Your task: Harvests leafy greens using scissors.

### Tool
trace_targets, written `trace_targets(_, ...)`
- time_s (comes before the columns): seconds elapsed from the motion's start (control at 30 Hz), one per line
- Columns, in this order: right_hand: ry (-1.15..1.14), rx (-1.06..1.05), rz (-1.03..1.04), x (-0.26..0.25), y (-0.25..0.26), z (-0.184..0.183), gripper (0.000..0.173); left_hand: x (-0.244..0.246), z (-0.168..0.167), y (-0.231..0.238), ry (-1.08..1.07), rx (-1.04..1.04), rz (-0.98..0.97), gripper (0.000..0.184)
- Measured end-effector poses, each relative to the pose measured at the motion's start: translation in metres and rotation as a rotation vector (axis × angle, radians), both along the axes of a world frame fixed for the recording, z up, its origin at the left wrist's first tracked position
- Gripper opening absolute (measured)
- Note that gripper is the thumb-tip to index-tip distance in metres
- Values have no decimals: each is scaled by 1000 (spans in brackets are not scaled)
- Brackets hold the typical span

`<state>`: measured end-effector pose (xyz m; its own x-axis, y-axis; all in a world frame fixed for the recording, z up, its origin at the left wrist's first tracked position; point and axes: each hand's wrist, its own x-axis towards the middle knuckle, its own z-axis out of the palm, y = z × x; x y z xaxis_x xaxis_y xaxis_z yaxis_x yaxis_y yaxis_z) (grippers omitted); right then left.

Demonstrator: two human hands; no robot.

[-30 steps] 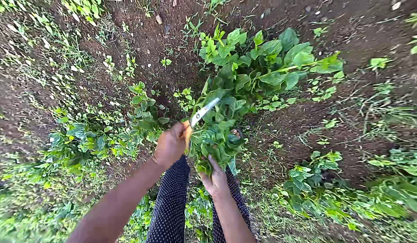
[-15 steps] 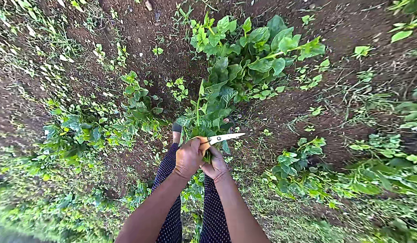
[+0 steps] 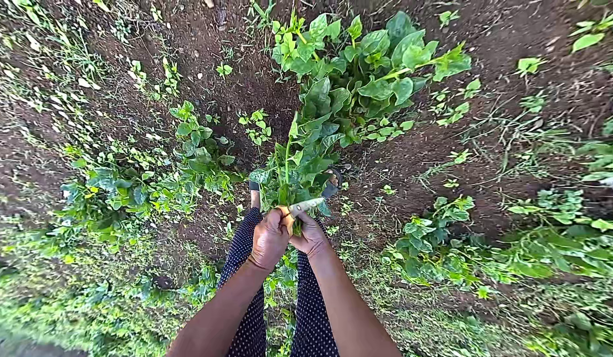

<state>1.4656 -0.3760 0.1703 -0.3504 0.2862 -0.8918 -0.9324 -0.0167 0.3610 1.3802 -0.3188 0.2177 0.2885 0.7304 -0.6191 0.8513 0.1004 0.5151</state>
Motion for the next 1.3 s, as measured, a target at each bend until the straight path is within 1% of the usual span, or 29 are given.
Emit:
trace_targets(0.07,15,20,-111,-2,-13,4,9,4,4,-7,-39,51,-62,16)
trace_targets(0.1,20,35,-149,-2,-20,5,13,7,5,-12,-62,80,-88,15)
trace_targets(0.13,21,51,-170,-1,-26,6,20,8,6,-16,-84,99,-110,15)
trace_targets(0.2,5,47,-170,2,-37,8,23,10,8,-21,-122,96,-132,17)
trace_targets(0.23,-10,45,-158,5,-41,6,24,11,11,-18,-124,55,-122,19)
trace_targets(0.27,-29,48,-135,9,-46,4,27,13,15,-8,-104,-28,-98,22)
trace_targets(0.3,-48,44,-108,14,-51,1,25,14,17,11,-49,-151,-80,26)
trace_targets(0.33,-61,32,-84,18,-55,-1,17,16,15,36,33,-293,-85,31)
trace_targets(0.37,-78,7,-61,22,-58,-2,7,17,7,66,129,-448,-101,36)
trace_targets(0.4,-106,-34,-32,24,-59,-1,4,18,-8,94,223,-615,-115,41)
trace_targets(0.43,-145,-74,3,23,-60,0,12,17,-30,118,289,-745,-130,43)
trace_targets(0.5,-207,-142,54,17,-58,1,21,18,-78,153,375,-904,-178,41)
trace_targets(0.53,-224,-173,59,13,-58,1,22,25,-96,169,418,-968,-219,41)
trace_targets(0.6,-262,-220,75,5,-57,2,21,48,-116,193,535,-1034,-328,37)
trace_targets(0.67,-288,-253,93,2,-55,5,20,77,-122,206,659,-1037,-400,32)
trace_targets(0.73,-296,-262,108,1,-56,5,18,102,-126,211,736,-1032,-447,29)
trace_targets(0.83,-306,-286,132,0,-55,5,16,132,-130,209,824,-1006,-527,29)
trace_targets(0.97,-306,-316,117,-2,-50,7,16,165,-135,206,943,-890,-629,28)
trace_targets(1.1,-282,-279,118,-2,-46,9,16,185,-135,199,991,-823,-636,32)
trace_targets(1.17,-282,-283,131,1,-44,10,15,191,-136,196,1009,-788,-632,28)
trace_targets(1.23,-284,-308,140,3,-45,10,14,197,-130,192,1029,-769,-673,24)
trace_targets(1.3,-288,-312,142,3,-47,10,15,198,-127,190,1035,-772,-700,24)
